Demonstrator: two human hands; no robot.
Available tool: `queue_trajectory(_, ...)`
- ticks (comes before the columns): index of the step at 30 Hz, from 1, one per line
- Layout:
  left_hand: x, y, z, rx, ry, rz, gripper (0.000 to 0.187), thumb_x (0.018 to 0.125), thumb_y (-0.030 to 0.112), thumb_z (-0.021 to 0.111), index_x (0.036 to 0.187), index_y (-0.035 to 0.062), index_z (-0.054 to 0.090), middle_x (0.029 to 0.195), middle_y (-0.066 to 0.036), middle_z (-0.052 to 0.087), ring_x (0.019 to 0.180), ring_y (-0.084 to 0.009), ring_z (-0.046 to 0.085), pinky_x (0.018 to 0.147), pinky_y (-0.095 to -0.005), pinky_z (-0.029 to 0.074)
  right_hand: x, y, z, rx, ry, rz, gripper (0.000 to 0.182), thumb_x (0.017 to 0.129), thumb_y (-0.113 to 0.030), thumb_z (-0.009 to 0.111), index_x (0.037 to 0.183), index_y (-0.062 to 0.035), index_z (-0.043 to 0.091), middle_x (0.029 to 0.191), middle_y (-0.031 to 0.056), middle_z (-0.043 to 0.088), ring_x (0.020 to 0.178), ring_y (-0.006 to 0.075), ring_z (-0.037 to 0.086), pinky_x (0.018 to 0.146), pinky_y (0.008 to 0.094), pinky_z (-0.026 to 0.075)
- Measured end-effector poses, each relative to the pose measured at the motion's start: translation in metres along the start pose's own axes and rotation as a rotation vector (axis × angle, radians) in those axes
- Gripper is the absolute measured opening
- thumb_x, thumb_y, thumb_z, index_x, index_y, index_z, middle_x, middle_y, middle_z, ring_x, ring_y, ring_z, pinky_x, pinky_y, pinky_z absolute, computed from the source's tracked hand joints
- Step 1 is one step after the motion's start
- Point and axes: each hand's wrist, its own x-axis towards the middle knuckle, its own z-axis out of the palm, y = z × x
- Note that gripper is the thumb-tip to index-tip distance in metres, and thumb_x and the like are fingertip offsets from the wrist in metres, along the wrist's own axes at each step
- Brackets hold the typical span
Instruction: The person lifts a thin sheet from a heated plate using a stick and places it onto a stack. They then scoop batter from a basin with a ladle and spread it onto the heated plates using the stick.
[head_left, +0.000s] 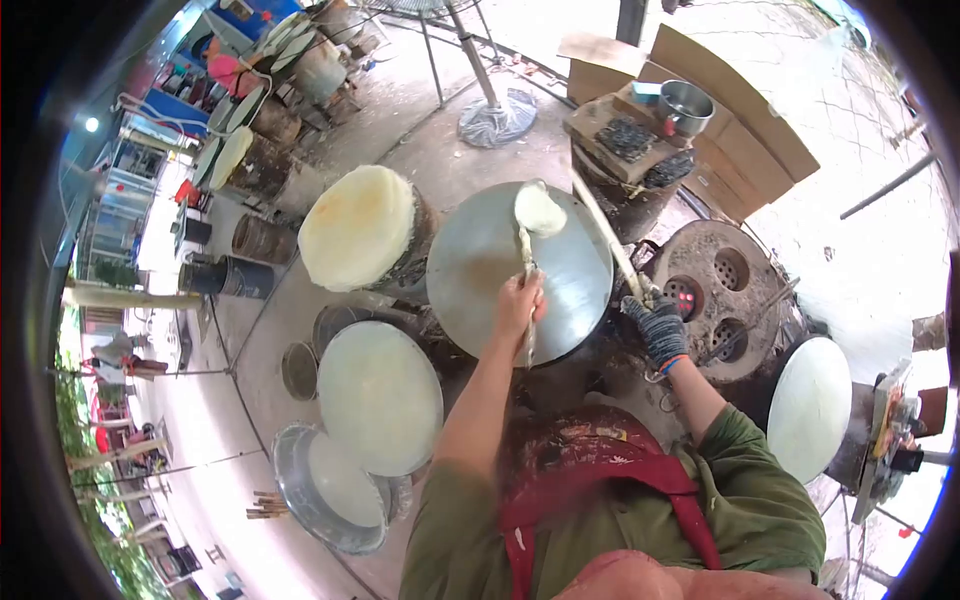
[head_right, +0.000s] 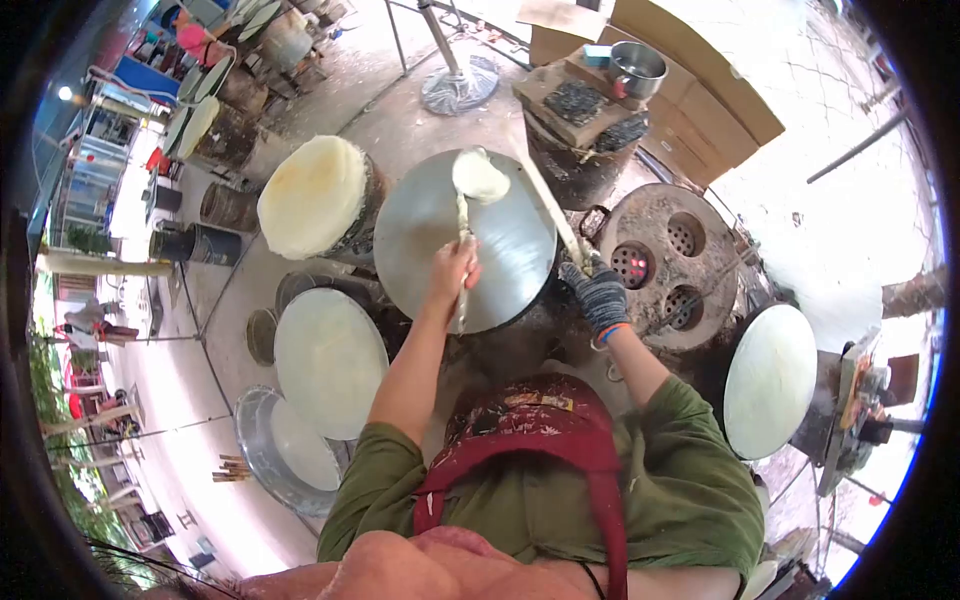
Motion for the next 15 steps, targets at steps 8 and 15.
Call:
queue_trajectory(8, 0.059, -0.063, -0.042, 1.22, 0.394, 0.598, 0.036, 0.082, 0.017, 0.061, 0.109, -0.0009, 0.048, 0.087, -0.02, 0.06, 0.067, -0.0375, 0.06, 0.06, -0.0431, 0.048, -0.024, -0.007, 0.04, -0.332, 0.11, -0.157, 0.028, 0.085, -0.03, 0.051, 0.101, -0.0086, 0.06, 0.087, 0.0195, 0.059, 0.079, 0.0361, 0.058, 0.069, 0.0442, 0.047)
queue_trajectory(15, 0.009, 0.038, -0.123, 0.918, 0.727, 0.694, 0.03, 0.088, 0.021, 0.056, 0.105, -0.0028, 0.05, 0.084, -0.02, 0.06, 0.07, -0.0347, 0.06, 0.059, -0.0402, 0.047, -0.025, -0.022, 0.125, 0.199, -0.192, 0.161, 0.032, 0.09, -0.03, 0.05, 0.111, -0.0078, 0.056, 0.078, 0.014, 0.063, 0.061, 0.0291, 0.057, 0.057, 0.038, 0.047)
